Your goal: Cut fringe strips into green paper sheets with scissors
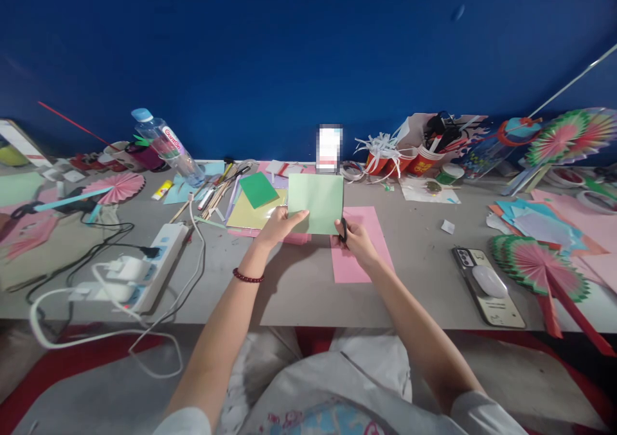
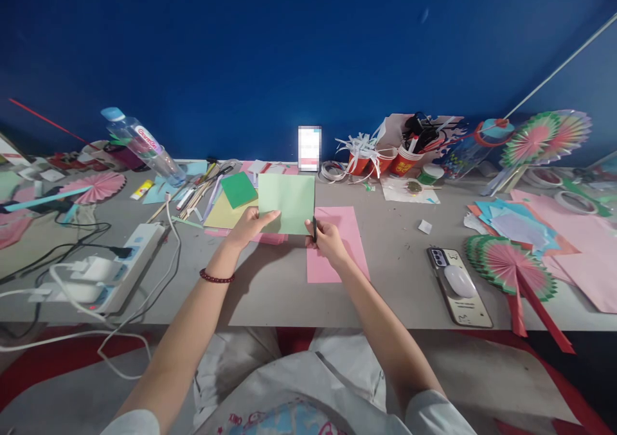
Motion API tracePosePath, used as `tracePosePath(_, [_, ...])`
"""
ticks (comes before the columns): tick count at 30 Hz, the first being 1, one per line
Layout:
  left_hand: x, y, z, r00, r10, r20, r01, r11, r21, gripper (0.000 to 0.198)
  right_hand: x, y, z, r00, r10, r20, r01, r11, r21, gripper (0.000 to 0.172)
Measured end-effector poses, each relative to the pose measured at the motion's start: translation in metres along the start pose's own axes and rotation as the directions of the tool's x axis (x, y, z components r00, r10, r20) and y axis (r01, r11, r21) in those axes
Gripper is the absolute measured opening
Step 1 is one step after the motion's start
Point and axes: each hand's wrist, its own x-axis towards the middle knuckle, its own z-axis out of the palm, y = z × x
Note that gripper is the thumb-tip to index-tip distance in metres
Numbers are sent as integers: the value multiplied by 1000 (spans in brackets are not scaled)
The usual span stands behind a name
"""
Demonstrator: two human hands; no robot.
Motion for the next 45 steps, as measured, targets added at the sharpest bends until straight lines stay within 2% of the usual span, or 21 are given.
tracePosePath(6, [0, 0, 0, 999, 27, 34, -29, 998, 56, 33, 0, 1, -1, 1000, -12, 9, 13, 1000, -17, 53])
tracePosePath(14, [-1, 3, 1, 999, 32, 32, -33, 999, 35, 27, 0, 2, -1, 1000, -26, 16, 26, 999, -29, 54])
tracePosePath(21, [-2, 5, 1, 999, 22, 29, -22, 999, 28, 24, -3, -5, 0, 997, 66, -35, -67, 998, -5, 54])
tracePosePath(26, [-1, 2, 0, 997, 46, 68, -49, 997, 53, 28, -5, -9, 1, 996, 81, -47, -81, 997, -1, 54])
tracePosePath(35, [-1, 1, -1, 998, -3, 62, 2, 1000, 11, 24, 2, 1, -2, 997, -10, -70, 8, 1000, -25, 56])
tracePosePath(38, [1, -1, -1, 1000, -8, 8, 9, 999, -41, 27, 3, 1, -1, 998, -15, -54, 14, 1000, -8, 56])
tracePosePath(41, [8, -5, -2, 992, -10, -124, -14, 982, -189, 37, 1, -3, 0, 999, -34, -37, 34, 999, 17, 56])
tracePosePath(43, [13, -8, -3, 973, -38, -228, -36, 950, -310, 42, -1, -6, 1, 998, -44, -36, 45, 999, 31, 55])
tracePosePath(45, [18, -10, -5, 935, -97, -342, -51, 916, -398, 43, -2, -8, 1, 998, -48, -34, 49, 998, 40, 55])
